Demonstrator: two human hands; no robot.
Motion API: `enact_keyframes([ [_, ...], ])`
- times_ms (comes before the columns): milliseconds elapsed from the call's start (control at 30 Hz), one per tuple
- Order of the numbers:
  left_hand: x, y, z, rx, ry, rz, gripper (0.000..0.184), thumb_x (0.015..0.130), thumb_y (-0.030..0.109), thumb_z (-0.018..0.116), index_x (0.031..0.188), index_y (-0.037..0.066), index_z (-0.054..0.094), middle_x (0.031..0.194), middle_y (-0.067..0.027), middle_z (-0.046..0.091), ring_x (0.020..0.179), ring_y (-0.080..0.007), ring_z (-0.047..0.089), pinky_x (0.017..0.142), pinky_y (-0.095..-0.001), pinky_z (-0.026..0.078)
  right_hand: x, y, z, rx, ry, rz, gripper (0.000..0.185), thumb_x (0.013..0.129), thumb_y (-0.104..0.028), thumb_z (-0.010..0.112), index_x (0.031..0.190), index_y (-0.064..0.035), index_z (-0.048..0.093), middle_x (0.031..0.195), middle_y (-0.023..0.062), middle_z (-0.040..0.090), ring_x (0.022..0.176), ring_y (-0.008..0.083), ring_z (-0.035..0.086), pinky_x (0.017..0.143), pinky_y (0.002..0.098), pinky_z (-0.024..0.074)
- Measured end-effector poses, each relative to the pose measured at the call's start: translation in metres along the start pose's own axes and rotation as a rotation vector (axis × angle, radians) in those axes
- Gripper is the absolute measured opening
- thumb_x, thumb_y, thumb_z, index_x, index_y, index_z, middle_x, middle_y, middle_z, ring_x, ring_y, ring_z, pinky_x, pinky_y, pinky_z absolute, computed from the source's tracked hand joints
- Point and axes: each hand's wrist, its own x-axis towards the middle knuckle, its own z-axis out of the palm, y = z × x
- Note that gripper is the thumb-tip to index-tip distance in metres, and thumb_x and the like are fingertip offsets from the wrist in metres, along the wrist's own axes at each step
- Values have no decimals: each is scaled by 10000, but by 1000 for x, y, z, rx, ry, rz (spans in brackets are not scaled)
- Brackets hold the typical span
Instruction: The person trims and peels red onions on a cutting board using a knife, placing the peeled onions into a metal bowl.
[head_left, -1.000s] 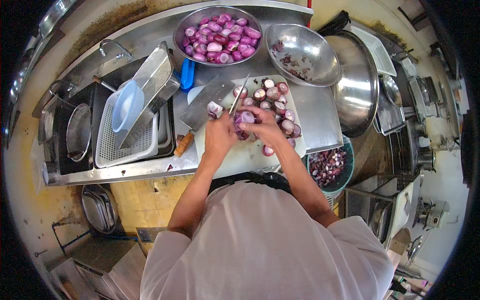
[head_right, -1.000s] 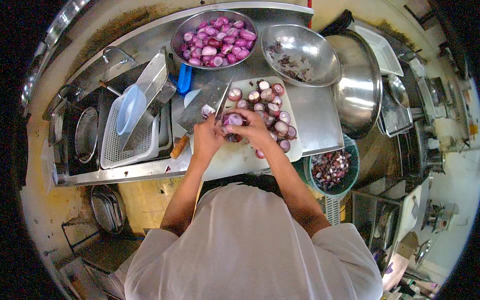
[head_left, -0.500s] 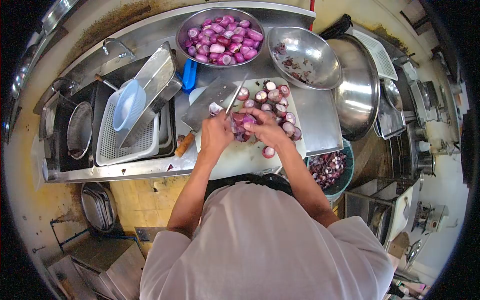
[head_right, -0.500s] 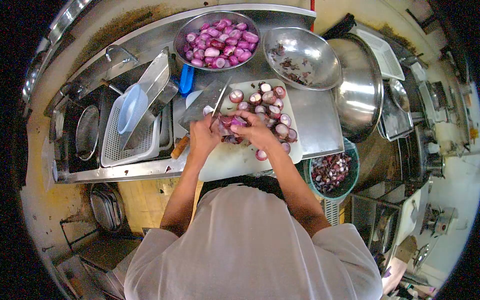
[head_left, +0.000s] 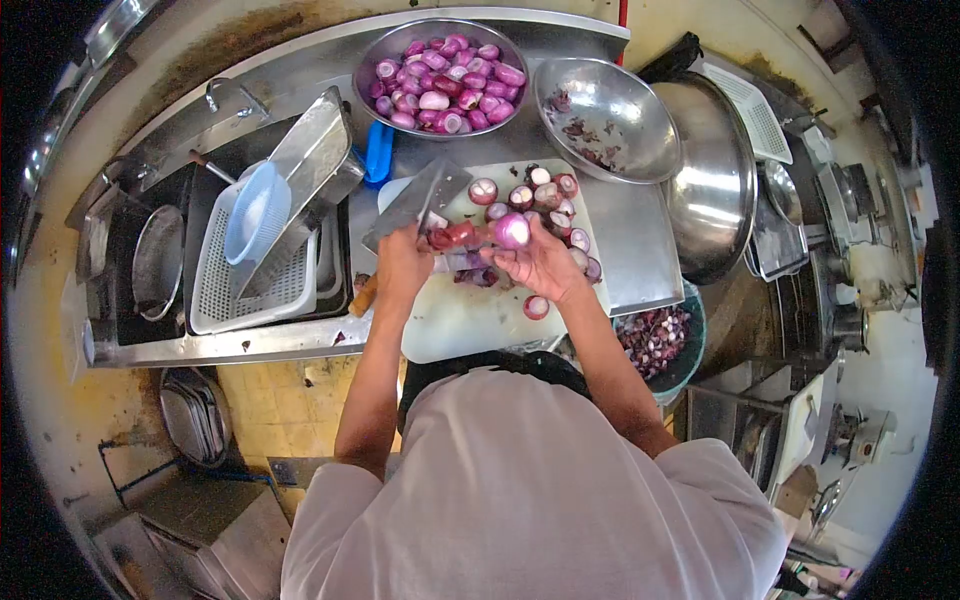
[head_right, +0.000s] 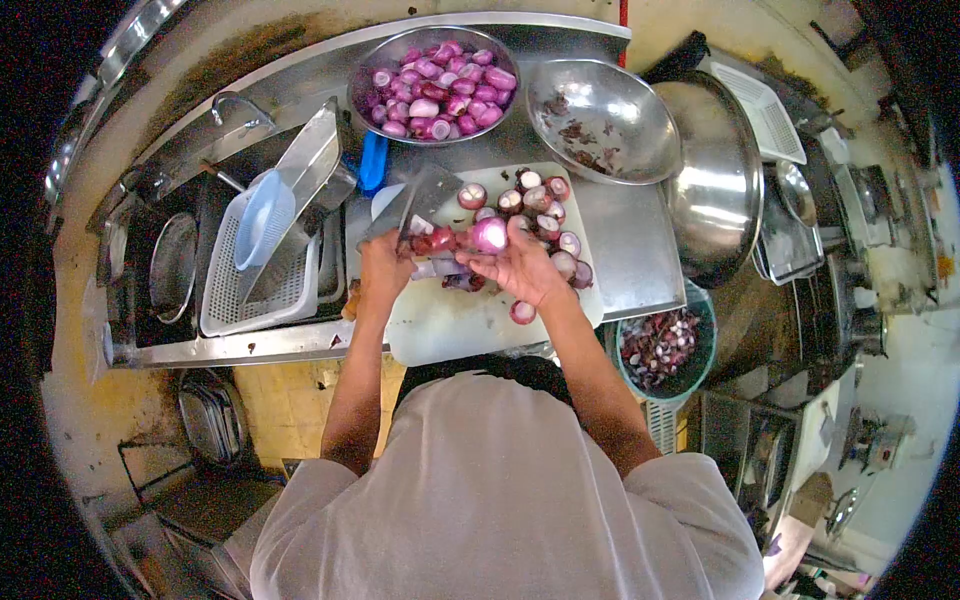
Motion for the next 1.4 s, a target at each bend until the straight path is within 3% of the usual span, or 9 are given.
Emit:
enact_keyframes([
  [200, -19, 7, -4, -93, -269, -87, 244, 793, 37, 588, 1029, 21, 651, 829, -290, 633, 806, -466, 633, 716, -510, 502, 60, -21, -10, -373, 427, -385, 517, 1030, -410, 427, 1231, 66, 441, 1188, 222, 569, 1138, 395, 592, 965, 426, 556],
  [467, -35, 0, -5, -284, -117, -107, 262, 863, 58, 603, 1121, 44, 645, 784, -233, 659, 749, -381, 686, 657, -433, 524, 120, -102, 91, -556, 166, -425, 593, 1019, -386, 479, 1376, 71, 354, 1343, 239, 501, 1242, 382, 520, 1049, 479, 470],
  [567, -44, 2, -23, -325, -69, -197, 251, 893, 65, 590, 1137, 32, 640, 742, -200, 668, 672, -292, 716, 611, -387, 524, 109, -105, 70, -1294, 435, -540, 430, 891, -302, 689, 1215, -24, 637, 1150, 171, 668, 1019, 307, 660, 875, 436, 549],
  [667, -49, -2, -32, -315, -65, -228, 187, 970, 119, 563, 1076, -16, 638, 864, -115, 704, 667, -185, 727, 412, -285, 526, 108, -95, 25, -2035, 463, -321, 435, 768, -282, 762, 1133, -56, 691, 1117, 170, 685, 977, 344, 672, 849, 439, 559],
  [867, -46, 12, -40, -346, -125, -282, 170, 977, 130, 559, 1010, -22, 627, 852, -124, 695, 641, -189, 723, 391, -285, 515, 141, -45, -61, -2624, 497, -499, 572, 640, -274, 796, 1148, -59, 645, 994, 209, 680, 981, 405, 636, 921, 469, 502],
  [1033, -48, 9, -46, -413, -107, -295, 136, 979, 99, 528, 1011, -27, 565, 865, -140, 680, 638, -202, 721, 389, -281, 516, 125, -61, -7, -2161, 467, -319, 471, 742, -283, 767, 1107, -30, 611, 998, 179, 671, 945, 327, 660, 814, 422, 543],
  [1100, -50, 4, -45, -431, -103, -313, 127, 979, 85, 513, 1032, -27, 543, 873, -144, 671, 635, -207, 717, 390, -279, 517, 120, -69, -1, -1095, 473, -347, 355, 888, -306, 651, 1098, -31, 570, 1030, 190, 668, 873, 331, 651, 784, 458, 564],
  [1200, -47, 2, -39, -545, -213, -386, 157, 982, 61, 472, 1111, -21, 508, 883, -149, 650, 627, -213, 705, 398, -288, 521, 97, -63, 15, -330, 354, -244, 328, 992, -301, 483, 1045, 5, 587, 960, 203, 677, 833, 348, 658, 755, 455, 572],
  [1400, -34, 68, -42, -331, -520, -257, 194, 1008, 122, 459, 1133, -24, 487, 813, -137, 644, 569, -207, 673, 411, -321, 524, 98, -27, 0, -353, 440, -303, 460, 1025, -377, 384, 935, 12, 614, 948, 220, 669, 875, 345, 661, 742, 476, 555],
])
